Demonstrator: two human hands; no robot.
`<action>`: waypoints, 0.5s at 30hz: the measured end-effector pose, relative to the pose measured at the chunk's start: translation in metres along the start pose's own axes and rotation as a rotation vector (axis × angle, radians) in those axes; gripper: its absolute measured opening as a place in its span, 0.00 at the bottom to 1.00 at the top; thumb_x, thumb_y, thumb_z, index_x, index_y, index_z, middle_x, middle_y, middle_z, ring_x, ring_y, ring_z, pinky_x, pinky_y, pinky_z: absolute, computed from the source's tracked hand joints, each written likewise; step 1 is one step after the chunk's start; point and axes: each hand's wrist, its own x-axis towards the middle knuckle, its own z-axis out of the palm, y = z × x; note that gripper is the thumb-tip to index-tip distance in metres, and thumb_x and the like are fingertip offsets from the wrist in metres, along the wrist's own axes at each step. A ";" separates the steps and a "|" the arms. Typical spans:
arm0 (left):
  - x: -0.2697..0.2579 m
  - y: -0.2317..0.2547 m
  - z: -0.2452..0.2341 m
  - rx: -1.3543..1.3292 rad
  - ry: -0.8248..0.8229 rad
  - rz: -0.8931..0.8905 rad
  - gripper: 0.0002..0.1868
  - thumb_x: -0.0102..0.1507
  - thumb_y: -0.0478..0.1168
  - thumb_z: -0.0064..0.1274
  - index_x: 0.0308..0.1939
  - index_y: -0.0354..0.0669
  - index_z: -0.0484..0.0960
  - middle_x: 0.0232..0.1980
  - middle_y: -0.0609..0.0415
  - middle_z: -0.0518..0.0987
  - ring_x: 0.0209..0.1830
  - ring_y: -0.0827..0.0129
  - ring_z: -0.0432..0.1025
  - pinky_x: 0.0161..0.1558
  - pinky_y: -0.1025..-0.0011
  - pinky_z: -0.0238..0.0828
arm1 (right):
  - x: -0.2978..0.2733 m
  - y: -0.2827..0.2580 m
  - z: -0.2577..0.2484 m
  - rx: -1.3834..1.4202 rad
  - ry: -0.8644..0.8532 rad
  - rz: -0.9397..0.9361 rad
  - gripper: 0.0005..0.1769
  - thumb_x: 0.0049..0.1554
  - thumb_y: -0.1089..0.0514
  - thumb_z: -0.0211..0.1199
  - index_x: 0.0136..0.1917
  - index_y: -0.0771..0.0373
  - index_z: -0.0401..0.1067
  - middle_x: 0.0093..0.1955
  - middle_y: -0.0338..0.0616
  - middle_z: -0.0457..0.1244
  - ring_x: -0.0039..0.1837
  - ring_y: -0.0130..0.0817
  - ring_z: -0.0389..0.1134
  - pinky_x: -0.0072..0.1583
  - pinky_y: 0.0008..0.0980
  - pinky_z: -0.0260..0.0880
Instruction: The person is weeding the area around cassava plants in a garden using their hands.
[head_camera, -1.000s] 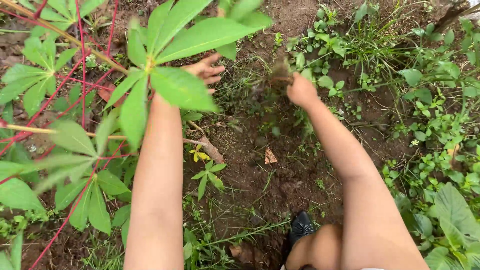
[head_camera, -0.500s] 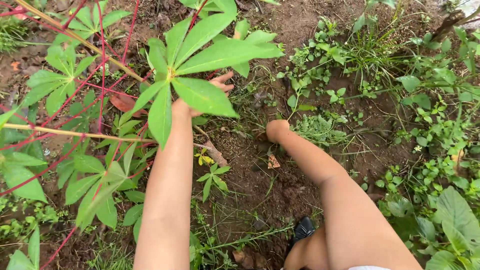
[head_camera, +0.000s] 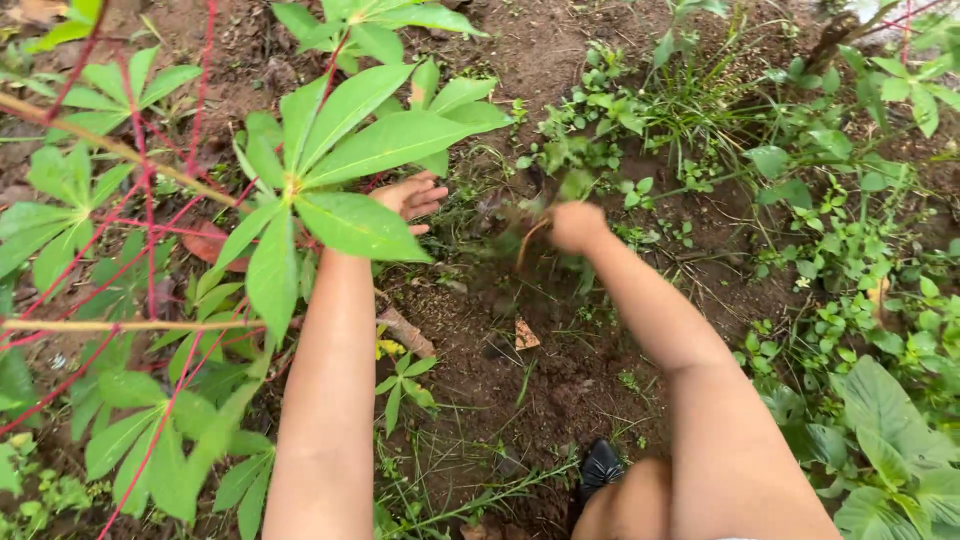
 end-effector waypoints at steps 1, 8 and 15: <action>-0.004 0.004 0.009 0.001 -0.005 -0.004 0.34 0.65 0.56 0.49 0.75 0.58 0.65 0.74 0.60 0.72 0.76 0.66 0.61 0.71 0.51 0.54 | 0.007 0.023 0.005 0.002 -0.002 0.006 0.15 0.53 0.57 0.58 0.53 0.59 0.77 0.49 0.54 0.71 0.50 0.47 0.73 0.51 0.48 0.76; -0.021 0.022 0.047 0.131 0.003 0.021 0.31 0.65 0.61 0.47 0.72 0.67 0.71 0.72 0.60 0.72 0.75 0.63 0.58 0.71 0.50 0.52 | 0.028 0.129 0.054 -0.083 0.277 0.379 0.19 0.63 0.55 0.49 0.50 0.66 0.79 0.68 0.59 0.61 0.55 0.52 0.72 0.53 0.51 0.74; 0.015 -0.006 0.023 0.105 -0.010 0.018 0.28 0.68 0.61 0.44 0.71 0.62 0.73 0.73 0.55 0.72 0.77 0.61 0.59 0.72 0.48 0.53 | 0.057 0.144 0.092 -0.114 0.286 0.484 0.19 0.63 0.55 0.47 0.62 0.62 0.71 0.61 0.55 0.64 0.58 0.53 0.70 0.50 0.52 0.74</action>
